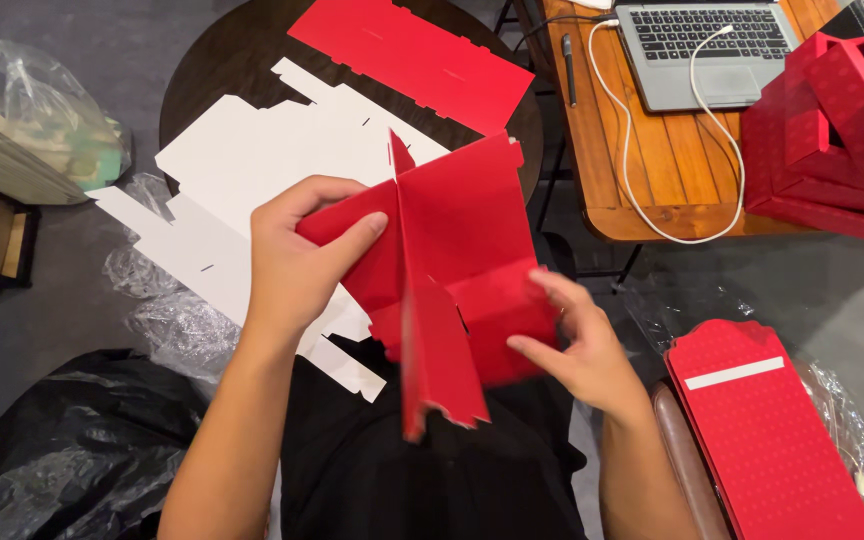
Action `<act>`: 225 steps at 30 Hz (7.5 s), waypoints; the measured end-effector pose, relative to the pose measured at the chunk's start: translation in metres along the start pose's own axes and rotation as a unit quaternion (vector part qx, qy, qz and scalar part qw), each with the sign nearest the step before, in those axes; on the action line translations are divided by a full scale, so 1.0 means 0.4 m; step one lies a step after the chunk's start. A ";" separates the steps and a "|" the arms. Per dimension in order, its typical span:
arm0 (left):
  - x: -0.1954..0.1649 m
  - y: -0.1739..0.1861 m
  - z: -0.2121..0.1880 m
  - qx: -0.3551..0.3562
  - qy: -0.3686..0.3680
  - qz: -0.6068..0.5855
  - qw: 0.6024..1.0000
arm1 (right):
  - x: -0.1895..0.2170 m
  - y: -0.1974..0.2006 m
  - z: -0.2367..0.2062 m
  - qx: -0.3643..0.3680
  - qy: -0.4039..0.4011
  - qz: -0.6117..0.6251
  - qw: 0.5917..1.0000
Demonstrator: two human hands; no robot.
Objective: The person assembles red and white paper boxes by folding pre-cut cardboard pieces. They insert dividers into the red box, fold the sides, and then begin folding a white box with red accents. The person handles the pieces by hand without using tools.
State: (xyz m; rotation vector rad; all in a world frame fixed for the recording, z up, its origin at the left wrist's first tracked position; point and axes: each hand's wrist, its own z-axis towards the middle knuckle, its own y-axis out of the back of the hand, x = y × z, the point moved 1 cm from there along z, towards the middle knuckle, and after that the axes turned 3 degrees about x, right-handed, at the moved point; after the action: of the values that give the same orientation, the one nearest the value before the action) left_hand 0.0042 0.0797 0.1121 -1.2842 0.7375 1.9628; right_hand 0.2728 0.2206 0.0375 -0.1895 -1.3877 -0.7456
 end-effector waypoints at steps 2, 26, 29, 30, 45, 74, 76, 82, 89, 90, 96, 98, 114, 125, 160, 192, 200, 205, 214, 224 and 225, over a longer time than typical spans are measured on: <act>0.011 -0.002 0.004 0.012 0.020 -0.006 1.000 | 0.019 0.009 0.001 0.054 -0.014 -0.018 0.998; 0.061 -0.033 -0.051 0.089 0.130 -0.035 0.987 | 0.181 -0.010 -0.026 -0.098 0.173 -0.312 0.929; 0.056 -0.043 -0.063 0.108 0.057 0.077 0.990 | 0.175 0.011 -0.019 -0.027 0.210 -0.284 0.935; 0.050 -0.044 -0.067 0.114 -0.020 0.147 0.982 | 0.169 0.018 -0.018 0.008 0.214 -0.262 0.941; -0.073 -0.058 -0.219 0.216 -0.250 0.166 0.929 | 0.097 -0.028 -0.049 -0.074 0.280 -0.165 0.943; -0.072 -0.056 -0.114 0.390 -0.025 -0.005 0.920 | -0.012 -0.025 0.101 0.080 0.024 0.426 0.901; -0.066 -0.062 -0.102 0.387 0.021 -0.003 0.922 | -0.006 -0.017 0.095 0.094 0.044 0.381 0.919; -0.050 -0.090 -0.090 0.388 0.146 0.013 0.910 | 0.035 0.001 0.051 0.118 -0.038 0.294 0.948; -0.042 -0.107 -0.090 0.394 0.182 -0.023 0.901 | 0.069 0.008 0.041 0.162 0.003 0.240 0.957; -0.040 -0.109 -0.089 0.393 0.188 -0.025 0.900 | 0.073 0.009 0.041 0.166 0.016 0.238 0.957; -0.024 -0.116 -0.092 0.400 0.181 -0.035 0.898 | 0.086 0.001 0.042 0.183 0.054 0.176 0.966; -0.017 -0.116 -0.093 0.397 0.181 -0.034 0.899 | 0.090 -0.002 0.042 0.192 0.060 0.151 0.968; 0.003 -0.116 -0.095 0.395 0.200 -0.059 0.895 | 0.086 0.000 0.022 0.192 0.042 0.178 0.964; 0.003 -0.102 -0.096 0.361 0.157 -0.032 0.919 | 0.121 0.001 0.043 0.238 0.118 0.124 0.956; 0.174 0.076 -0.366 -0.266 -0.144 0.240 0.923 | -0.087 -0.004 0.009 -0.172 -0.148 0.356 0.907; 0.561 0.190 -0.433 -0.284 0.279 0.013 0.917 | -0.303 -0.320 0.637 0.112 0.166 -0.491 0.848; 0.528 0.178 -0.525 -0.357 0.231 -0.033 0.904 | -0.381 -0.021 0.506 -0.061 0.082 -0.571 0.814; 0.489 0.160 -0.542 -0.329 0.226 -0.033 0.916 | -0.324 -0.087 0.475 -0.032 0.079 -0.442 0.893; 0.448 0.103 -0.532 -0.364 0.208 0.006 0.908 | -0.289 -0.328 0.543 0.120 0.178 -0.491 0.845; 0.454 0.101 -0.540 -0.346 0.181 0.008 0.921 | -0.283 -0.100 0.478 0.019 0.008 -0.502 0.865; 0.455 0.099 -0.541 -0.345 0.173 0.007 0.922 | -0.276 -0.133 0.483 0.051 0.045 -0.486 0.871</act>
State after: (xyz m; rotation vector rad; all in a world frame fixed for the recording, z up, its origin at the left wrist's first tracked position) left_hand 0.0394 -0.0670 -0.1303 -2.0805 0.1857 2.1129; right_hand 0.0843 0.3242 -0.0409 0.6813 -1.3893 -1.4745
